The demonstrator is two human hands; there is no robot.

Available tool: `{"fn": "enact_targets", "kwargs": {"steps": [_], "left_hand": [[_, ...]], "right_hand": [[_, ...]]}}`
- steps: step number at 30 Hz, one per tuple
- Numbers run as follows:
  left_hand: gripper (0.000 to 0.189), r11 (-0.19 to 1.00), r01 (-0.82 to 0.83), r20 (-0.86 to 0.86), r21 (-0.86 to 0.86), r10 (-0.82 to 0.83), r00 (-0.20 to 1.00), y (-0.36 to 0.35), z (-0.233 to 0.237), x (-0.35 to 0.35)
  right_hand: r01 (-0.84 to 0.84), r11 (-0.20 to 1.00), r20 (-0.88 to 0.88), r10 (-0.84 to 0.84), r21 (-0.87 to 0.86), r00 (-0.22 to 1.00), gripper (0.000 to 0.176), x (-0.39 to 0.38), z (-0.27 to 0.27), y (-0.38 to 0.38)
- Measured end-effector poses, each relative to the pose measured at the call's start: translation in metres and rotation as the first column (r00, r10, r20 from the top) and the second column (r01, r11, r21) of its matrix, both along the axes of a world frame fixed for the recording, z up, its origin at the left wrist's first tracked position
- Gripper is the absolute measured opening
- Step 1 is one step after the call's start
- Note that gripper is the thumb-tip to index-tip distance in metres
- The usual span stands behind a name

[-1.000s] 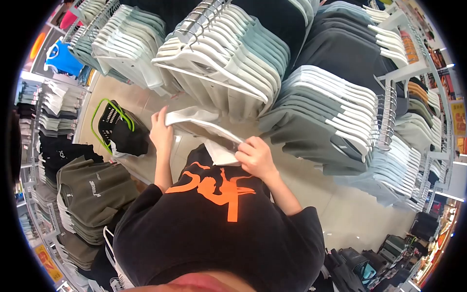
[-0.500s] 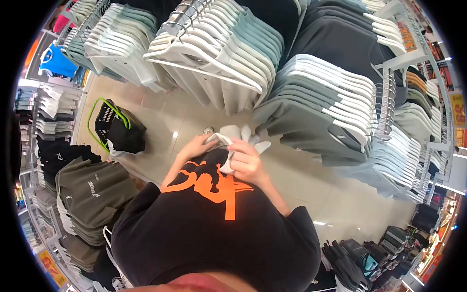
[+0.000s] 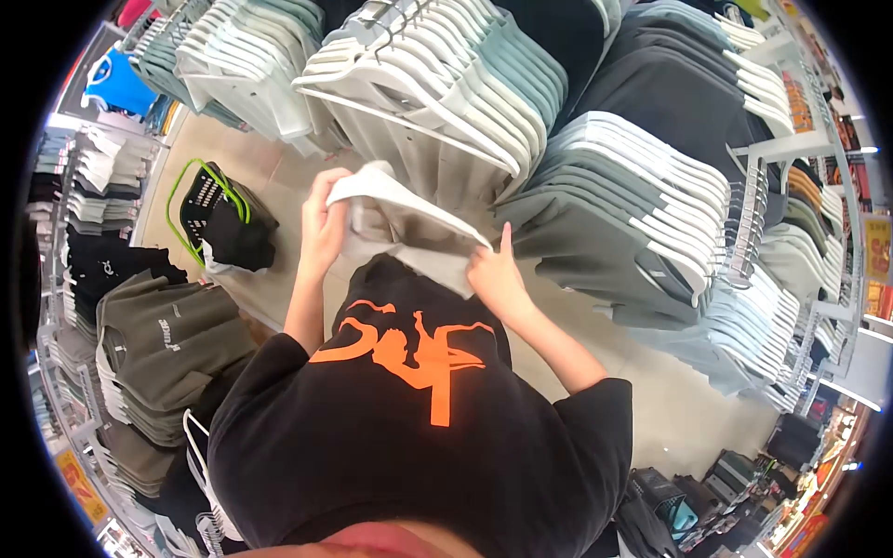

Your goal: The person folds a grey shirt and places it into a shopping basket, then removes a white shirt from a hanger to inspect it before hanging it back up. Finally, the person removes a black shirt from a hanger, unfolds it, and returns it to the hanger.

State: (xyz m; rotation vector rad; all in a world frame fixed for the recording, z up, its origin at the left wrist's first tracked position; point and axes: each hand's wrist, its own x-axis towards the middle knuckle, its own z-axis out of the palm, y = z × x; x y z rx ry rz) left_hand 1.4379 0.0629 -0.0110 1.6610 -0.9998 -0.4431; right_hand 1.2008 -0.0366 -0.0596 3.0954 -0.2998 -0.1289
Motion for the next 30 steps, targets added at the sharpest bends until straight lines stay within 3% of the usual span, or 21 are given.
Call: {"fn": "enact_targets", "kwargs": {"steps": [1,7,11,13,18,20,22,23,24,25,26,30], "left_hand": [[0.028,0.973,-0.074,-0.056,-0.217,0.064,0.996,0.000,0.000,0.003],[0.030,0.983,0.020,-0.186,-0.180,-0.054,0.981,0.016,-0.010,0.036],[0.038,0.994,-0.027,-0.526,-0.107,-0.034,0.850,0.037,0.005,0.040],[0.037,0.992,0.010,-0.477,-0.124,-0.068,0.876,0.048,0.005,0.051],[0.027,0.995,0.002,-0.425,-0.101,-0.045,0.904,0.039,-0.011,0.079],[0.019,0.996,-0.063,-0.485,-0.069,0.022,0.874,0.024,-0.017,0.092],[0.017,0.998,-0.067,-0.498,-0.011,0.053,0.865,0.010,-0.034,0.112],[0.014,0.990,-0.136,-0.333,0.033,0.139,0.932,0.003,-0.049,0.121],[0.014,0.988,-0.127,-0.320,0.084,0.148,0.936,-0.003,-0.053,0.129],[0.014,0.984,-0.120,-0.306,0.135,0.157,0.939,-0.008,-0.055,0.137],[0.013,0.976,-0.114,-0.292,0.187,0.166,0.942,-0.012,-0.060,0.145],[0.015,0.947,0.033,-0.420,0.318,0.109,0.901,-0.024,-0.072,0.180]], "right_hand": [[-0.019,1.000,-0.009,0.019,0.020,1.000,0.005,0.005,0.002,-0.004],[-0.124,0.947,0.195,0.067,0.297,0.979,0.004,0.028,0.012,-0.019],[-0.247,0.908,0.383,0.106,0.340,0.917,0.010,0.029,0.017,-0.030],[-0.300,0.883,0.483,0.099,0.360,0.870,0.013,0.034,0.017,-0.037],[-0.317,0.837,0.486,0.071,0.446,0.871,0.010,0.066,0.018,-0.062],[-0.285,0.834,0.499,0.013,0.473,0.866,0.010,0.084,0.014,-0.067],[-0.149,0.785,0.461,-0.190,0.602,0.867,0.006,0.102,0.006,-0.068],[-0.077,0.748,0.436,-0.298,0.660,0.849,0.005,0.112,0.004,-0.066],[-0.011,0.702,0.405,-0.398,0.712,0.823,0.005,0.122,0.001,-0.065],[0.097,0.658,0.330,-0.492,0.747,0.805,0.010,0.130,-0.001,-0.064],[0.188,0.537,0.222,-0.608,0.822,0.763,0.021,0.137,-0.012,-0.065],[0.293,0.441,0.195,-0.776,0.848,0.600,0.040,0.173,-0.022,-0.056]]}}
